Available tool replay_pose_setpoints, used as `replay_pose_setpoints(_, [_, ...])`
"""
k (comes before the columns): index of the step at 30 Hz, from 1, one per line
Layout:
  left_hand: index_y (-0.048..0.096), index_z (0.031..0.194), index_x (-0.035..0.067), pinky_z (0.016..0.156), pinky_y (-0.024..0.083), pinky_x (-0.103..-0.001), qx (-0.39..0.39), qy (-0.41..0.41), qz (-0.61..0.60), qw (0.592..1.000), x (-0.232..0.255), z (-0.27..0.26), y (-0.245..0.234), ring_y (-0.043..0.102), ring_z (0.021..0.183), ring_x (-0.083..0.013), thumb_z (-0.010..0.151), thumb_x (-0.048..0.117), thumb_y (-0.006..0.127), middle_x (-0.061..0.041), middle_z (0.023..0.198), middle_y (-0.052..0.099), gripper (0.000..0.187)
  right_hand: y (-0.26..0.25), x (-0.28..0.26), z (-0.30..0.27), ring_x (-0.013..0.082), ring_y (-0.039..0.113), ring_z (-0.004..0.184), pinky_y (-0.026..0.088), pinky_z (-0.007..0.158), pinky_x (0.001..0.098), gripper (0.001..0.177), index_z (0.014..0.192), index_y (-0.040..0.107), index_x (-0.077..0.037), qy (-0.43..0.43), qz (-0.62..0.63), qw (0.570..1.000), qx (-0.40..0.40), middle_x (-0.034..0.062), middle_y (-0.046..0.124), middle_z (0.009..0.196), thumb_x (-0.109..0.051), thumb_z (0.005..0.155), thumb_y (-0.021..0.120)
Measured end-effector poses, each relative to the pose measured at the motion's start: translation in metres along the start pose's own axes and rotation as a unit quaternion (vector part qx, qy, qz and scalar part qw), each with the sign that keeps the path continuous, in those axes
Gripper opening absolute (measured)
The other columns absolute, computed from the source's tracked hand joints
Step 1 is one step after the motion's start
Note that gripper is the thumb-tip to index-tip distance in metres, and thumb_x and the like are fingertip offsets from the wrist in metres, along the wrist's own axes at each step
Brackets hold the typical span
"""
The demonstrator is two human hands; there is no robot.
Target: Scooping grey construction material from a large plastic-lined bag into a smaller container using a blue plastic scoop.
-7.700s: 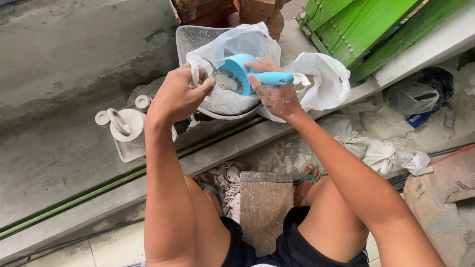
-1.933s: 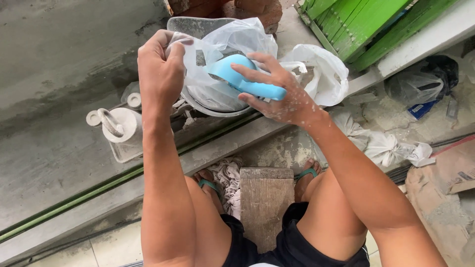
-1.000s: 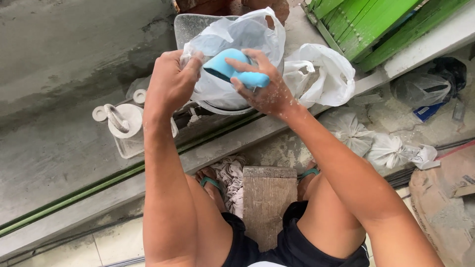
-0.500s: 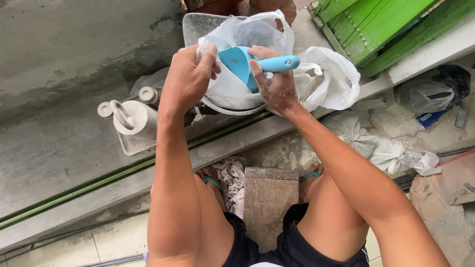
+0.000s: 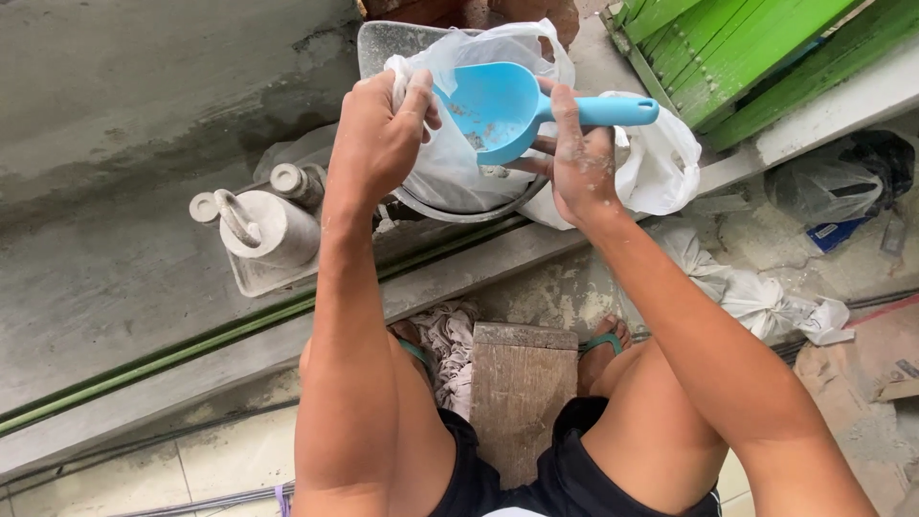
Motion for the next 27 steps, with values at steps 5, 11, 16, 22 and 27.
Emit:
replay_pose_setpoints(5, [0.067, 0.068, 0.016, 0.062, 0.049, -0.029, 0.034, -0.011, -0.001, 0.999, -0.004, -0.002, -0.003, 0.060, 0.059, -0.0085, 0.106, 0.039, 0.047, 0.001, 0.062, 0.065, 0.049, -0.010, -0.010, -0.005, 0.0339, 0.080, 0.092, 0.075, 0.065, 0.0455, 0.067, 0.136, 0.064, -0.011, 0.022, 0.018, 0.999, 0.036, 0.0193, 0.073, 0.117, -0.053, 0.085, 0.059])
replay_pose_setpoints(11, [0.062, 0.068, 0.017, 0.060, 0.043, -0.028, 0.091, -0.038, 0.007, 0.995, -0.002, -0.008, -0.012, 0.052, 0.059, -0.0072, 0.104, 0.045, 0.050, 0.005, 0.064, 0.061, 0.047, -0.038, -0.021, -0.003, 0.0358, 0.079, 0.094, 0.077, 0.071, 0.0532, 0.063, 0.133, 0.067, -0.013, -0.009, 0.037, 0.998, 0.052, 0.0138, 0.070, 0.114, -0.053, 0.085, 0.061])
replay_pose_setpoints(16, [0.055, 0.109, 0.010, 0.081, 0.052, -0.037, 0.162, -0.022, 0.012, 0.986, -0.005, -0.006, -0.004, 0.061, 0.102, -0.0213, 0.099, 0.053, 0.051, -0.009, 0.111, 0.066, 0.044, -0.069, -0.030, -0.003, 0.0388, 0.078, 0.104, 0.078, 0.080, 0.0603, 0.068, 0.136, 0.064, -0.014, -0.050, 0.048, 0.996, 0.051, 0.0136, 0.067, 0.131, -0.057, 0.083, 0.064])
replay_pose_setpoints(22, [0.054, 0.115, 0.006, 0.098, 0.043, -0.041, 0.343, 0.244, 0.046, 0.906, 0.034, -0.010, 0.036, 0.056, 0.109, -0.0265, 0.100, 0.013, 0.058, -0.010, 0.113, 0.055, 0.018, -0.098, -0.046, -0.013, 0.0421, 0.077, 0.113, 0.076, 0.081, 0.0615, 0.072, 0.135, 0.064, -0.014, -0.047, 0.092, 0.989, 0.101, 0.0175, 0.068, 0.133, -0.058, 0.078, 0.065])
replay_pose_setpoints(27, [0.050, 0.124, 0.005, 0.091, 0.054, -0.037, 0.202, 0.327, -0.026, 0.923, 0.058, -0.013, 0.096, 0.056, 0.110, -0.0255, 0.103, 0.002, 0.058, -0.013, 0.121, 0.055, 0.023, -0.135, -0.052, -0.019, 0.0426, 0.079, 0.108, 0.075, 0.086, 0.0678, 0.074, 0.138, 0.062, -0.015, -0.071, 0.153, 0.976, 0.136, 0.0170, 0.076, 0.121, -0.056, 0.076, 0.068])
Point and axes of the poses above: each hand's wrist, its own z-axis towards the middle knuckle, its own y-axis out of the palm, x = y × z, the point moved 1 cm from there along z, towards the middle knuckle
